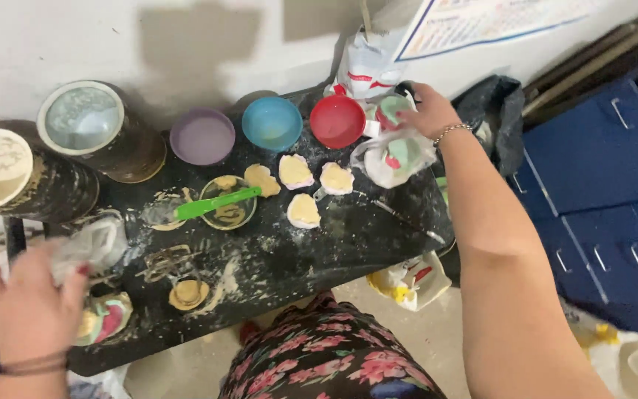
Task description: Mounting dental plaster models into metal articulators using mounting stone or plaster to simulate jaw movement.
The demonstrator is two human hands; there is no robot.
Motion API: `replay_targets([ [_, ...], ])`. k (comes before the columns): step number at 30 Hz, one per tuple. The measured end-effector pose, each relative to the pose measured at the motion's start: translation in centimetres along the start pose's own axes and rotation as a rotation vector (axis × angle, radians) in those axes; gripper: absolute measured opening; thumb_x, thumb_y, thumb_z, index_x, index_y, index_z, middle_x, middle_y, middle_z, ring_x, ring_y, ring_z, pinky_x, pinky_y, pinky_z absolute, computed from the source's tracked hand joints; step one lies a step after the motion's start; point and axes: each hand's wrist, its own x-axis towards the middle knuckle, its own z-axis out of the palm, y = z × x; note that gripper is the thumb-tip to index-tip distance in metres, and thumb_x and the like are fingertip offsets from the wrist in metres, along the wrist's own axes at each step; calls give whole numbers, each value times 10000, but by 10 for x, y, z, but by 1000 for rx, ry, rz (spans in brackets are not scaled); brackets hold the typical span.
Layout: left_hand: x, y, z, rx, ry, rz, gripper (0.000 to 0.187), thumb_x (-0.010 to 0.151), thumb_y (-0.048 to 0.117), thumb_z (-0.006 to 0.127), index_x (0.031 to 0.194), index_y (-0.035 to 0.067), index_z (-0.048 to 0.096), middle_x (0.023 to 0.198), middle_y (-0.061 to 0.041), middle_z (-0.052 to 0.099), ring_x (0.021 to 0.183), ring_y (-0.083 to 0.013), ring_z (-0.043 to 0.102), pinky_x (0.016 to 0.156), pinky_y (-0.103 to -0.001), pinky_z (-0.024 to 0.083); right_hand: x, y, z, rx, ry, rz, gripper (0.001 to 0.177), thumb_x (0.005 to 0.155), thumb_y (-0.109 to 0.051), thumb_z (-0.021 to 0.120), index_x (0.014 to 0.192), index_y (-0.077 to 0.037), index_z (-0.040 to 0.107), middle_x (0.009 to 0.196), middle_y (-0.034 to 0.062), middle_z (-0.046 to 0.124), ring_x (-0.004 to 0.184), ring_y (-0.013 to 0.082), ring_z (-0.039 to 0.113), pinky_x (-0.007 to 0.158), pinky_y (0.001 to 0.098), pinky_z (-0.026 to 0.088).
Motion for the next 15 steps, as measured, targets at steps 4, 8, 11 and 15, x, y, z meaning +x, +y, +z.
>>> replay_targets([
  [4,-35,95,-21,-86,4,25,528,916,291,640,1394,71,685,1316,-143,733,1297,-367,665,1303,-697,286,24,1,20,-43,-62,-198,656,781,-198,760,1399,-96,564,1486,102,481,1398,273,496,1141,419,417],
  [8,-64,144,-2,-169,-86,66,545,957,488,512,1354,134,628,1348,-108,707,1263,-312,663,1286,-696,270,39,18,37,-314,-12,-280,811,784,-218,802,1506,-161,435,1442,216,464,1277,406,533,1016,529,485],
  [11,-82,159,27,-221,-76,131,562,983,539,425,1383,186,603,1375,-83,689,1269,-277,654,1276,-678,285,35,5,34,-361,-58,-199,866,794,-231,798,1547,-223,372,1473,197,429,1198,419,608,950,559,527],
  [15,-84,187,27,-358,-78,175,572,1019,573,338,1346,202,627,1300,-44,714,1198,-257,680,1231,-608,312,43,6,34,-378,-96,-170,877,777,-253,802,1541,-246,372,1463,195,429,1168,402,628,974,530,529],
])
